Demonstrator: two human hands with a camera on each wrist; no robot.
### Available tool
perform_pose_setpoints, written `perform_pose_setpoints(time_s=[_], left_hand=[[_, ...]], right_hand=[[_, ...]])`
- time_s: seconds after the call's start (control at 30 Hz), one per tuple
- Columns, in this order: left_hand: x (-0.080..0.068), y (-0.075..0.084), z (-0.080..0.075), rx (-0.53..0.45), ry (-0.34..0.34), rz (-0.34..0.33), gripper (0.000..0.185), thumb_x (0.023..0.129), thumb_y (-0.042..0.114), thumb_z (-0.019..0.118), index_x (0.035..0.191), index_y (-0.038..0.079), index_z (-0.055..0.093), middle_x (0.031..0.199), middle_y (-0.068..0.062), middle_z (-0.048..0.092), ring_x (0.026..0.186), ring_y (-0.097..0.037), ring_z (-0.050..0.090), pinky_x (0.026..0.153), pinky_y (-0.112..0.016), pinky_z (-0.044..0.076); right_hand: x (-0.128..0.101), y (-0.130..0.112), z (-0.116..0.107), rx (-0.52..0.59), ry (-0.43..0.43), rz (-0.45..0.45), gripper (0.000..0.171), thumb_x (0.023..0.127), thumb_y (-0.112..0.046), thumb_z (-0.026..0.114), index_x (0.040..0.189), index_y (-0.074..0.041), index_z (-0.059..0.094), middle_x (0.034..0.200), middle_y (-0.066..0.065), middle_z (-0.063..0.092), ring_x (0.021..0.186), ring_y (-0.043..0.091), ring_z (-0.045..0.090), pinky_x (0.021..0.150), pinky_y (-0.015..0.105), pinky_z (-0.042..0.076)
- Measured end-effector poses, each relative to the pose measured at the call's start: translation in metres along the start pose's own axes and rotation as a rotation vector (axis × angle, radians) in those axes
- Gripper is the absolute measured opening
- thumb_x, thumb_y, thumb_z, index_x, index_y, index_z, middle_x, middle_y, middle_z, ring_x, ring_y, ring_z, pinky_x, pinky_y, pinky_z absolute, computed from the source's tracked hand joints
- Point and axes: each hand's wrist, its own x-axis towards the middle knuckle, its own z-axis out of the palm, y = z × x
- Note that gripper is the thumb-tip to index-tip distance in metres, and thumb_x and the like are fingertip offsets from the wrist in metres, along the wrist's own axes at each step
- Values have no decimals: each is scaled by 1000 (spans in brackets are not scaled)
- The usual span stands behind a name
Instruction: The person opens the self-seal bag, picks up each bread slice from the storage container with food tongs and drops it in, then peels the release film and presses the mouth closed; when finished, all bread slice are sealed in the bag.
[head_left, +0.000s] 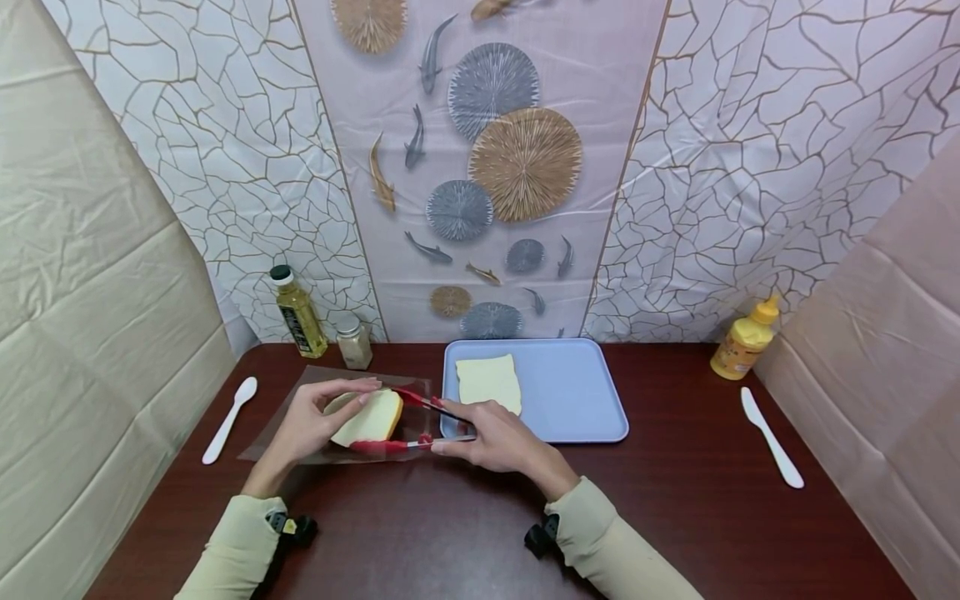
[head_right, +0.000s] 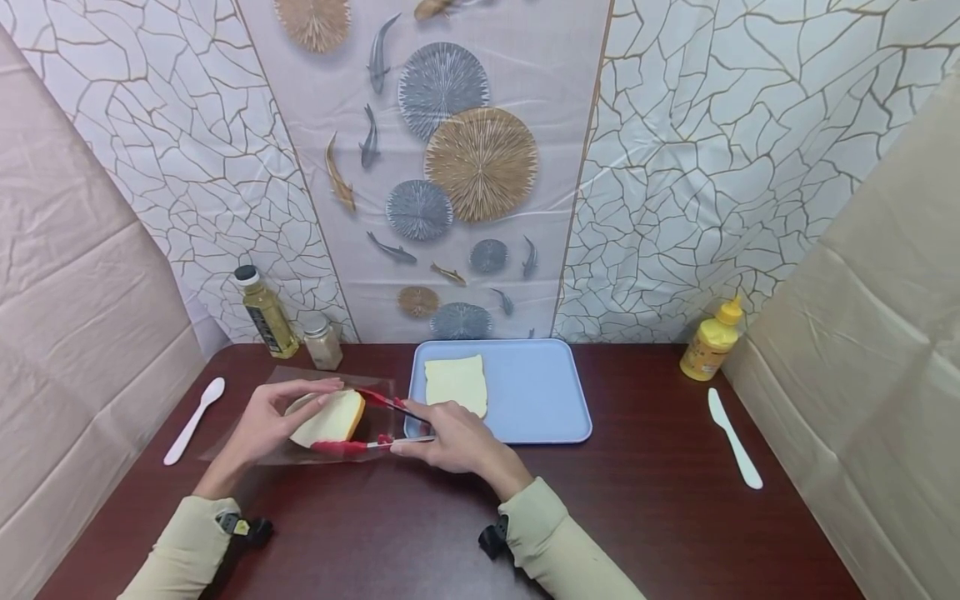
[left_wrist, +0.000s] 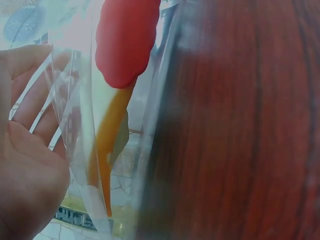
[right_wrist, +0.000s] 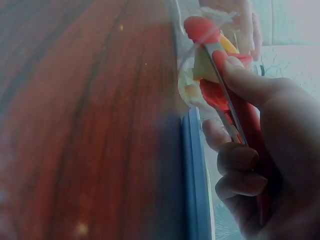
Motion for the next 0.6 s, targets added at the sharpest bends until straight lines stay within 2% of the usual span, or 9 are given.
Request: perform_pose_setpoints(time_s=[0.27,0.53,0.6], left_hand=[[-1,2,-1,-25,-18,-11,23,103,10,75,125,12,80,135,-6,77,133,-10,69,115,-19,47],[-3,1,1,52,-37,-59,23,104,20,75,125,12,81,131,4,79,142,-26,64,119,-18,38],[-3,0,2,78,-42,-66,23,104,22,76,125,13,81,130,5,79,142,-23,64,119,-19,39]], right_hand=[[-1,9,0,53,-22,5,79,97,-65,73,164,-31,47,76,-8,50,69,7,44,63,24,39],[-1,4,-2,6,-34,47,83,97,-65,73,164,-23,49,74,-7,47,71,8,45,64,25,39],[-1,2,-2,-5,-38,60,84,97,-66,73,164,-21,49,73,-7,49,69,8,45,63,25,40]])
